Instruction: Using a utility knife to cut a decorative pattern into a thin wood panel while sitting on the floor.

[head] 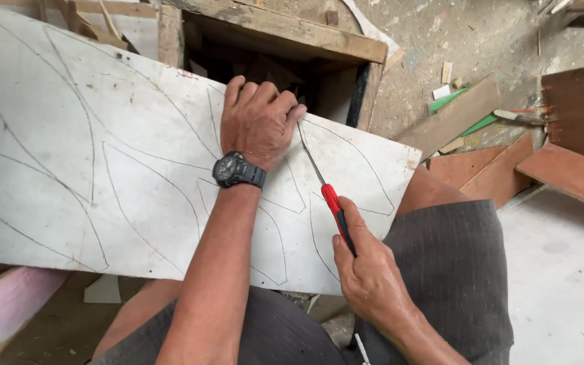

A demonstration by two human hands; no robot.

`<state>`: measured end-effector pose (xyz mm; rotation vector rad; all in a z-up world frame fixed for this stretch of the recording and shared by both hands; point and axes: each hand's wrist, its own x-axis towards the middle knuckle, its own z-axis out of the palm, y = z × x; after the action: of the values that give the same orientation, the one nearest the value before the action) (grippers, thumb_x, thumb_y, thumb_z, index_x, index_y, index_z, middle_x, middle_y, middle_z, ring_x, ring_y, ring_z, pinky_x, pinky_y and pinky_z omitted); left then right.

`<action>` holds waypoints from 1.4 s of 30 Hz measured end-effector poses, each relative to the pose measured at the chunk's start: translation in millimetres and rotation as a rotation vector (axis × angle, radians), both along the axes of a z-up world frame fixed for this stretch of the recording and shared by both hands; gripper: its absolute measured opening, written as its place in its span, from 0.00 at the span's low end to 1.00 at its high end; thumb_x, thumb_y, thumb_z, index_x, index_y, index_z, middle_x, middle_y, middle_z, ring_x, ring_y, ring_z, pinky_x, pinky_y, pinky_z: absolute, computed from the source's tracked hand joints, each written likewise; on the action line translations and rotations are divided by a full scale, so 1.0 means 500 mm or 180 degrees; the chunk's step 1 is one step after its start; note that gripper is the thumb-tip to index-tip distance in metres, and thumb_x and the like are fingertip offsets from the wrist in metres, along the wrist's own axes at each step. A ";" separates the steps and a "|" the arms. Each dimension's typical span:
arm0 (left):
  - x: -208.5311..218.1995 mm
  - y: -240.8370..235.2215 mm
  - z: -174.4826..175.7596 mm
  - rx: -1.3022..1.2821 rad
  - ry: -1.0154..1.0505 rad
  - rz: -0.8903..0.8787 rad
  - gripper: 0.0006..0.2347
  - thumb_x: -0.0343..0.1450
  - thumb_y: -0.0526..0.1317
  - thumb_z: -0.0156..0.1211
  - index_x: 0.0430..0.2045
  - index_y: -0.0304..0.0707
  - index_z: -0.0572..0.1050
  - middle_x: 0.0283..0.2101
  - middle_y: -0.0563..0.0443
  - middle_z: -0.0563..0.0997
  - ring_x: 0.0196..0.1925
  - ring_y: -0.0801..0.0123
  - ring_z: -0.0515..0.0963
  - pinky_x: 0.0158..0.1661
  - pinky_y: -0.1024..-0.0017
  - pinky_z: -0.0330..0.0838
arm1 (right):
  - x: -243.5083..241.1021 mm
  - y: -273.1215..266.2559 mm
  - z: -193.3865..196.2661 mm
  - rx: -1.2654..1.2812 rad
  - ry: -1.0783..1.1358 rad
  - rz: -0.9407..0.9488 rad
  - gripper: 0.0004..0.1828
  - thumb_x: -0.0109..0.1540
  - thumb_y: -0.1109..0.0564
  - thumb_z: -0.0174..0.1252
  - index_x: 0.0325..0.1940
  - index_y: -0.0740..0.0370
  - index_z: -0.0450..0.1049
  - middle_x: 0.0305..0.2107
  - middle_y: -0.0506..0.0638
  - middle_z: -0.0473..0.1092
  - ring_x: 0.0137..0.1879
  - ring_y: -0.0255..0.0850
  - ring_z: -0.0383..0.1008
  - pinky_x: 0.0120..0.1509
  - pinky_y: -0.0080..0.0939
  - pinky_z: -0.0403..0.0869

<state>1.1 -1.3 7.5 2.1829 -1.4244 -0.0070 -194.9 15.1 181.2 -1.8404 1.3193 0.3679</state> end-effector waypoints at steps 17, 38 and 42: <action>0.003 -0.010 0.010 -0.0183 0.0001 -0.0061 0.07 0.72 0.44 0.68 0.25 0.47 0.80 0.28 0.57 0.72 0.33 0.67 0.68 0.61 0.62 0.59 | -0.058 0.020 0.017 0.0039 0.0017 -0.0060 0.32 0.62 0.59 0.51 0.72 0.60 0.61 0.52 0.60 0.77 0.49 0.50 0.84 0.47 0.49 0.78; -0.002 -0.011 0.037 0.0070 0.0128 0.0010 0.07 0.72 0.45 0.68 0.24 0.48 0.80 0.26 0.59 0.73 0.32 0.69 0.70 0.62 0.61 0.61 | -0.028 -0.010 -0.012 0.0040 -0.0311 0.0036 0.31 0.64 0.58 0.49 0.71 0.67 0.59 0.56 0.66 0.73 0.57 0.57 0.79 0.53 0.53 0.77; -0.001 -0.013 0.017 0.0010 0.0024 0.0056 0.08 0.72 0.46 0.69 0.24 0.49 0.81 0.25 0.60 0.73 0.31 0.70 0.70 0.61 0.62 0.61 | -0.024 0.004 0.010 0.0184 -0.0300 -0.0056 0.31 0.64 0.58 0.47 0.73 0.65 0.56 0.58 0.66 0.71 0.59 0.56 0.78 0.54 0.53 0.77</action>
<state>0.4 -7.6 16.0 2.1958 -1.4019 -0.0110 -206.8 17.1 186.0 -1.7753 1.2474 0.3032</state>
